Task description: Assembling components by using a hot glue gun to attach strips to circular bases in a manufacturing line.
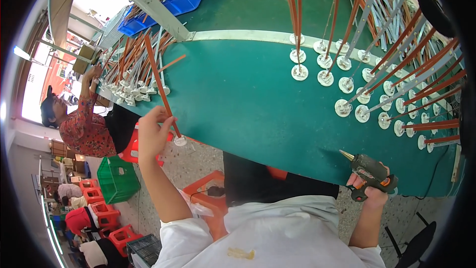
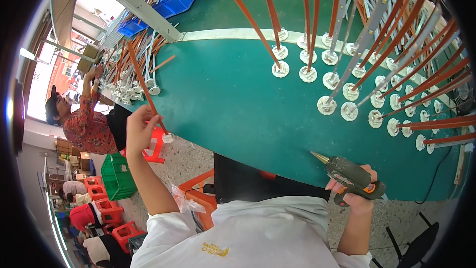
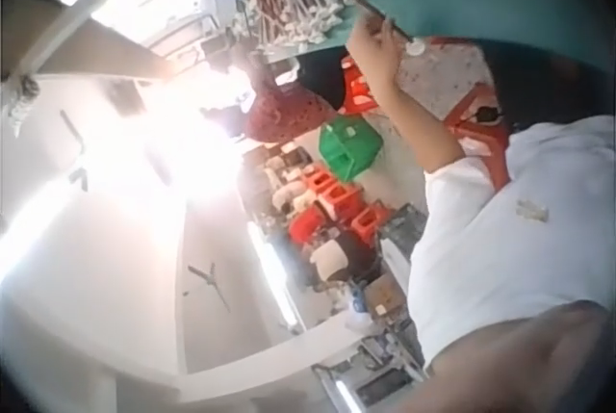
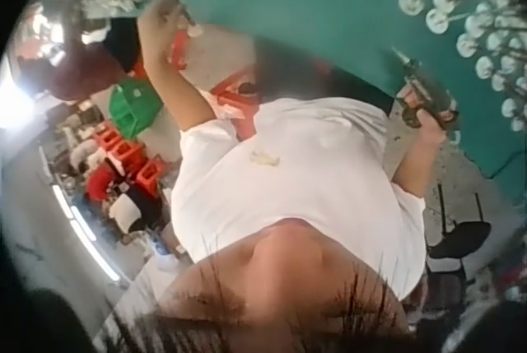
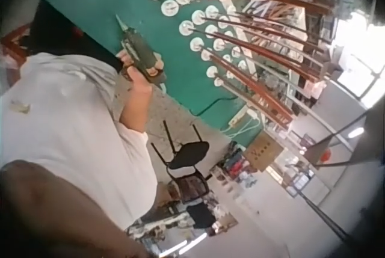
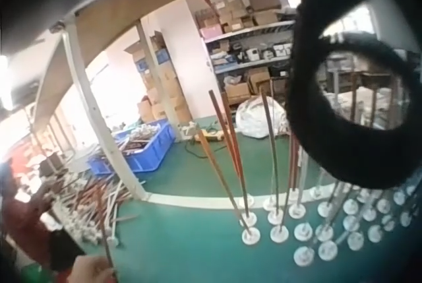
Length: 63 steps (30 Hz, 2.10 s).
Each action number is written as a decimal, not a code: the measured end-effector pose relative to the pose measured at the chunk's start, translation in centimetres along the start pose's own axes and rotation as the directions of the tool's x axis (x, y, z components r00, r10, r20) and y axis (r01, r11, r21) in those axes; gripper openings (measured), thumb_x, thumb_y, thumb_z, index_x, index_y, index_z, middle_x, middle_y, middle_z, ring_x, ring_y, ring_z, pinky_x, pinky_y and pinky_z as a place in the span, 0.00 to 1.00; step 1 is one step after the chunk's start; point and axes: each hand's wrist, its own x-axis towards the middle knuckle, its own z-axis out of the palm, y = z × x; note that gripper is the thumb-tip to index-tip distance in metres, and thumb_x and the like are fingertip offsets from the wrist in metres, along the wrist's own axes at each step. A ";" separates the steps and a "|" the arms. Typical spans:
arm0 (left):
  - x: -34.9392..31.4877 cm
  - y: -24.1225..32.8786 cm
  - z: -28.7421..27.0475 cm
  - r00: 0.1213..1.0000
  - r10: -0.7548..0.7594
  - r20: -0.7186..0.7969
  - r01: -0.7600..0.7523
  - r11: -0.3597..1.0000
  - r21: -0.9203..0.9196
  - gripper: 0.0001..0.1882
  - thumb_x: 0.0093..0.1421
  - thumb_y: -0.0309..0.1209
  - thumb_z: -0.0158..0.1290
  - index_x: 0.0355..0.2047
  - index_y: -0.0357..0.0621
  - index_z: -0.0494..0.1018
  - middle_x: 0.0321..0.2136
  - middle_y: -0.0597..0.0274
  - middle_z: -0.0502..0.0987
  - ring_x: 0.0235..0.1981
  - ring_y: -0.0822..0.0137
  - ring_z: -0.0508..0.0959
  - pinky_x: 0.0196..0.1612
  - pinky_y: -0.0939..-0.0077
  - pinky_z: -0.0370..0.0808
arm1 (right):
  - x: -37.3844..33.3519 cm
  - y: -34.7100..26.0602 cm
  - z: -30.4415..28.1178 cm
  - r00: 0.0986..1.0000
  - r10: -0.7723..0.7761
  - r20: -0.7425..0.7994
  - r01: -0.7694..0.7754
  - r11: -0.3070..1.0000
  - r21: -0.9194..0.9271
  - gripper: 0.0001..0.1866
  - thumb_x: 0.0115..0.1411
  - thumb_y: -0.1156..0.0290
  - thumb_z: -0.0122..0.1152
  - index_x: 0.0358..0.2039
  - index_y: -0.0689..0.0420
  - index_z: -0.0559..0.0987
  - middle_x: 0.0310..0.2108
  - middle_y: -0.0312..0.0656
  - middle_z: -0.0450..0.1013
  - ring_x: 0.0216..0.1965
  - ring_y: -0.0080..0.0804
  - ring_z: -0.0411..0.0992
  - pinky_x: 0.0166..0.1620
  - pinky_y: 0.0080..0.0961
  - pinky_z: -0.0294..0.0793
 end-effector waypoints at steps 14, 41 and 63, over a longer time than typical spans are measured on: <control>-2.3 7.5 4.7 0.953 0.290 -0.087 -0.288 0.775 -0.562 0.10 0.57 0.14 0.60 0.39 0.34 0.81 0.33 0.60 0.84 0.37 0.69 0.81 0.39 0.74 0.74 | 6.2 0.6 10.6 0.866 0.162 0.473 0.215 0.733 -0.645 0.13 0.43 0.73 0.72 0.30 0.64 0.82 0.21 0.45 0.77 0.20 0.42 0.77 0.26 0.30 0.77; -4.4 11.2 9.6 0.929 0.213 -0.302 -0.260 0.957 -0.125 0.08 0.53 0.17 0.67 0.32 0.33 0.80 0.26 0.58 0.85 0.29 0.71 0.86 0.34 0.81 0.78 | 7.0 5.3 15.2 0.949 0.166 0.268 0.126 0.580 -0.805 0.08 0.45 0.81 0.70 0.24 0.60 0.77 0.18 0.46 0.72 0.19 0.46 0.72 0.23 0.32 0.70; -3.6 10.7 9.1 0.983 0.161 -0.085 -0.174 0.971 -0.164 0.09 0.53 0.19 0.67 0.32 0.37 0.77 0.23 0.62 0.81 0.26 0.74 0.82 0.30 0.81 0.74 | 8.1 6.7 15.7 0.958 0.182 0.221 0.061 0.623 -0.780 0.12 0.47 0.79 0.73 0.19 0.60 0.74 0.15 0.45 0.71 0.14 0.44 0.70 0.19 0.30 0.66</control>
